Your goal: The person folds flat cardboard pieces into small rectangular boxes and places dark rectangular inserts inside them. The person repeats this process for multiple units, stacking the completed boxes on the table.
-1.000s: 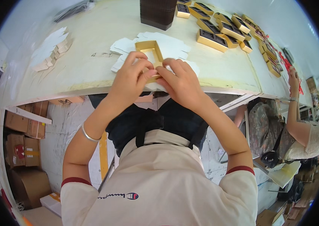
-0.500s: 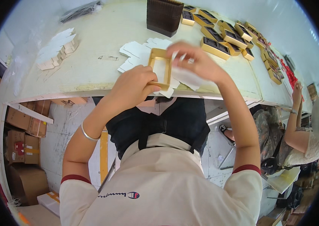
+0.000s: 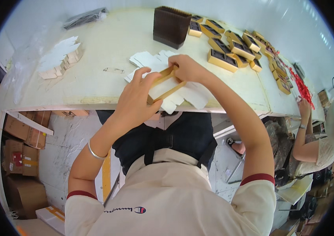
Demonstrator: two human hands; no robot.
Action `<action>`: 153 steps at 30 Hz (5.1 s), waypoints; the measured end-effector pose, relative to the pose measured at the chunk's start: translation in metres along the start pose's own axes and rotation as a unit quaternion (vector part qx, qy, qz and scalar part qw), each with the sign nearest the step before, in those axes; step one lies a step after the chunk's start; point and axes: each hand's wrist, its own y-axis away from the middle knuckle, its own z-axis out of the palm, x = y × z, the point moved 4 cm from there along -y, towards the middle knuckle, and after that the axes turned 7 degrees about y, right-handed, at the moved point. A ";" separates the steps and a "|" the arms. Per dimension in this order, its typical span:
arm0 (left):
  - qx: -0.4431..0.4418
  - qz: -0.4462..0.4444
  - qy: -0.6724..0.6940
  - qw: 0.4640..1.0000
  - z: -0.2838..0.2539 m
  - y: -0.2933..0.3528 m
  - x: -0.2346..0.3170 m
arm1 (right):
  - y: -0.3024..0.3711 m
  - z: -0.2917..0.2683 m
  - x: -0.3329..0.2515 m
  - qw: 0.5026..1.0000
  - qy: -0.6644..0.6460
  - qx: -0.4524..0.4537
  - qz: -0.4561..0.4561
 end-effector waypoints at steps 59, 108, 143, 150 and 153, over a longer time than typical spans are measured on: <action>-0.169 -0.010 0.093 0.981 -0.003 -0.030 -0.043 | 0.077 -0.040 -0.001 0.984 -0.091 -0.028 -0.151; -0.191 0.022 -0.193 0.962 0.007 -0.021 -0.070 | 0.136 -0.047 0.016 0.917 0.009 0.398 -0.005; -0.146 -0.019 -0.028 0.989 -0.015 -0.001 0.010 | 0.102 -0.018 -0.049 0.987 0.083 -0.012 -0.134; -0.203 0.012 0.008 0.979 -0.022 -0.005 0.010 | 0.115 -0.005 -0.047 0.968 0.123 0.117 -0.187; -0.195 0.030 0.002 0.980 -0.026 0.001 0.011 | 0.120 0.000 -0.044 0.967 0.114 0.122 -0.190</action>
